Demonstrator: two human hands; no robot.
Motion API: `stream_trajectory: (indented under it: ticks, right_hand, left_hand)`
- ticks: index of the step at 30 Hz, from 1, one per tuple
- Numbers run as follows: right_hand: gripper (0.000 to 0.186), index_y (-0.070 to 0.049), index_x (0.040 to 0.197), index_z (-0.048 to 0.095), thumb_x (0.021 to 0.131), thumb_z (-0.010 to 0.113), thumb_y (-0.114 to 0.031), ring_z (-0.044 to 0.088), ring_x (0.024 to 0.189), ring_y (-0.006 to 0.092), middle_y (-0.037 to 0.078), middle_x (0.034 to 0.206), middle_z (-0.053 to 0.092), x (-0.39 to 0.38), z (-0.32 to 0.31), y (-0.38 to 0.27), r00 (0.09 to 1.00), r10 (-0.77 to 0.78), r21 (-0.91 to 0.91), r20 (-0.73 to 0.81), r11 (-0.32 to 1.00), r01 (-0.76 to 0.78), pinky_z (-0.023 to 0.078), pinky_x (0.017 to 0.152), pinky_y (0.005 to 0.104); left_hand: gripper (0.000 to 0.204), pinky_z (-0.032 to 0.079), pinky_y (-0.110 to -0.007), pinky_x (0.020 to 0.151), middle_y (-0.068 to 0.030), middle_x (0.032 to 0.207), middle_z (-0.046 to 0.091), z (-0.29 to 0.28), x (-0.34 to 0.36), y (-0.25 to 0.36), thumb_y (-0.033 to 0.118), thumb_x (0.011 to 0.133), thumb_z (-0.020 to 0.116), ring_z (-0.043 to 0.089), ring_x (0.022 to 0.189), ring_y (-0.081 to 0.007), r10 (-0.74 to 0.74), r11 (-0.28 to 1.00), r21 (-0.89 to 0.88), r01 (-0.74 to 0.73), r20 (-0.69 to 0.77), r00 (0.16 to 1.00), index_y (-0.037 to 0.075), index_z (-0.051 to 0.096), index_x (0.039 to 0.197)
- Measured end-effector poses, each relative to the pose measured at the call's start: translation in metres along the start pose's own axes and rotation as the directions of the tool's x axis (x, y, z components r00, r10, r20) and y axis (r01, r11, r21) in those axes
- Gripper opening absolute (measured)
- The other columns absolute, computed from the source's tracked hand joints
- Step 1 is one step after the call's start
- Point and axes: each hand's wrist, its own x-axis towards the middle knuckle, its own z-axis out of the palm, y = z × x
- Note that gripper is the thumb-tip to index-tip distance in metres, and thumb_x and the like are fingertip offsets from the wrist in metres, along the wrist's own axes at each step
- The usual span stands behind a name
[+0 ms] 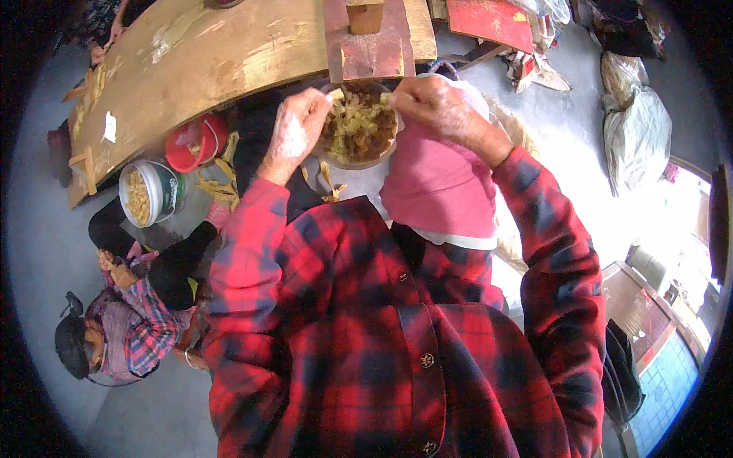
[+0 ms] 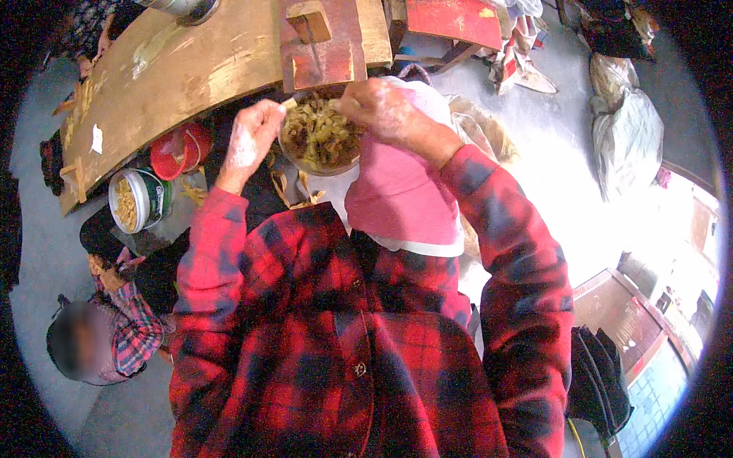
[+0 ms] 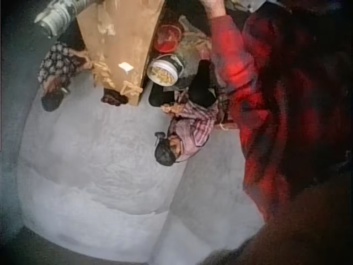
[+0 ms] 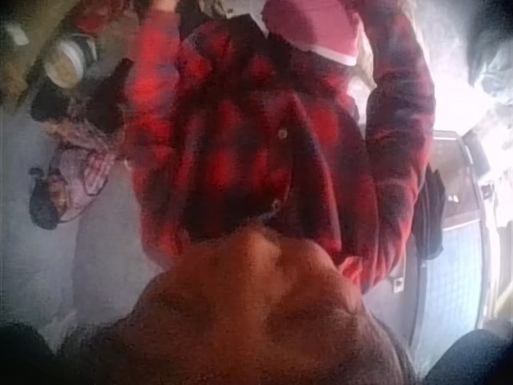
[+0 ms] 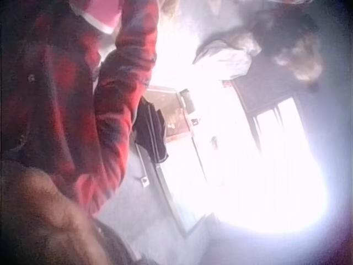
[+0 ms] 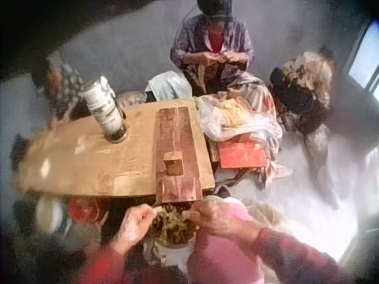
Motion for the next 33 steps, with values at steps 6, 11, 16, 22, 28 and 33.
stream_trajectory:
  ticks: [6, 11, 16, 22, 28, 33]
  right_hand:
    - [0.033, 0.005, 0.106, 0.053, 0.083, 0.059, -0.017, 0.06, 0.08, 0.032, 0.022, 0.084, 0.06, 0.001, 0.03, 0.01, 0.987, -0.008, -0.143, 0.159, 0.989, 0.031, 0.046, 0.07, 0.036]
    - [0.025, 0.003, 0.099, 0.056, 0.082, 0.057, -0.015, 0.058, 0.087, 0.0358, 0.023, 0.094, 0.058, -0.003, 0.038, 0.028, 0.939, -0.312, -0.092, -0.146, 0.949, 0.302, 0.047, 0.075, 0.0393]
    - [0.024, 0.0, 0.107, 0.058, 0.086, 0.057, -0.012, 0.061, 0.081, 0.0172, 0.011, 0.09, 0.063, -0.043, -0.019, 0.015, 0.897, 0.018, 0.013, -0.442, 1.0, -0.013, 0.048, 0.073, 0.0291]
    - [0.02, -0.002, 0.105, 0.059, 0.088, 0.055, -0.012, 0.056, 0.08, 0.0114, 0.004, 0.087, 0.063, -0.137, 0.0, 0.141, 0.737, 0.465, 0.454, -0.491, 0.858, -0.238, 0.046, 0.072, 0.0246]
    - [0.012, -0.003, 0.082, 0.06, 0.078, 0.055, -0.013, 0.059, 0.07, 0.0323, 0.019, 0.073, 0.06, -0.21, 0.139, 0.237, 0.773, 0.569, 0.063, -0.281, 0.815, -0.577, 0.046, 0.063, 0.0433]
    - [0.015, -0.003, 0.086, 0.061, 0.075, 0.055, -0.012, 0.059, 0.075, 0.0401, 0.023, 0.075, 0.06, -0.196, 0.203, 0.263, 0.794, 0.472, 0.233, -0.384, 0.881, -0.411, 0.047, 0.066, 0.0476]
  left_hand:
    - [0.024, 0.047, -0.031, 0.064, -0.013, 0.081, 0.063, 0.035, -0.021, -0.044, 0.017, 0.089, 0.05, 0.06, 0.073, -0.0205, -0.135, 0.99, 0.059, 0.129, 0.111, 0.985, -0.001, 0.056, 0.103]
    - [0.042, 0.045, -0.043, 0.08, -0.0303, 0.099, 0.056, 0.06, -0.038, -0.072, 0.009, 0.08, 0.051, 0.055, 0.097, -0.0415, -0.206, 0.975, 0.12, 0.188, 0.164, 0.965, -0.004, 0.046, 0.119]
    - [0.04, 0.045, -0.043, 0.077, -0.0282, 0.093, 0.058, 0.062, -0.066, -0.058, 0.013, 0.079, 0.052, 0.056, 0.091, -0.0425, -0.087, 0.977, 0.213, 0.024, 0.293, 0.952, -0.008, 0.048, 0.113]
    - [0.032, 0.046, -0.04, 0.076, -0.0268, 0.097, 0.059, 0.066, -0.069, -0.024, 0.014, 0.082, 0.052, 0.057, 0.09, -0.0404, -0.068, 0.985, 0.175, 0.013, 0.313, 0.947, -0.006, 0.053, 0.108]
    - [0.028, 0.046, -0.033, 0.079, -0.0194, 0.1, 0.062, 0.067, -0.068, 0.021, 0.014, 0.088, 0.052, 0.061, 0.093, -0.0275, -0.148, 0.985, 0.124, 0.121, 0.236, 0.96, -0.004, 0.056, 0.109]
    - [0.022, 0.047, -0.034, 0.076, -0.0179, 0.098, 0.06, 0.087, -0.077, 0.076, 0.005, 0.086, 0.05, 0.06, 0.086, -0.0286, -0.04, 0.996, 0.086, 0.031, 0.107, 0.993, -0.005, 0.055, 0.105]
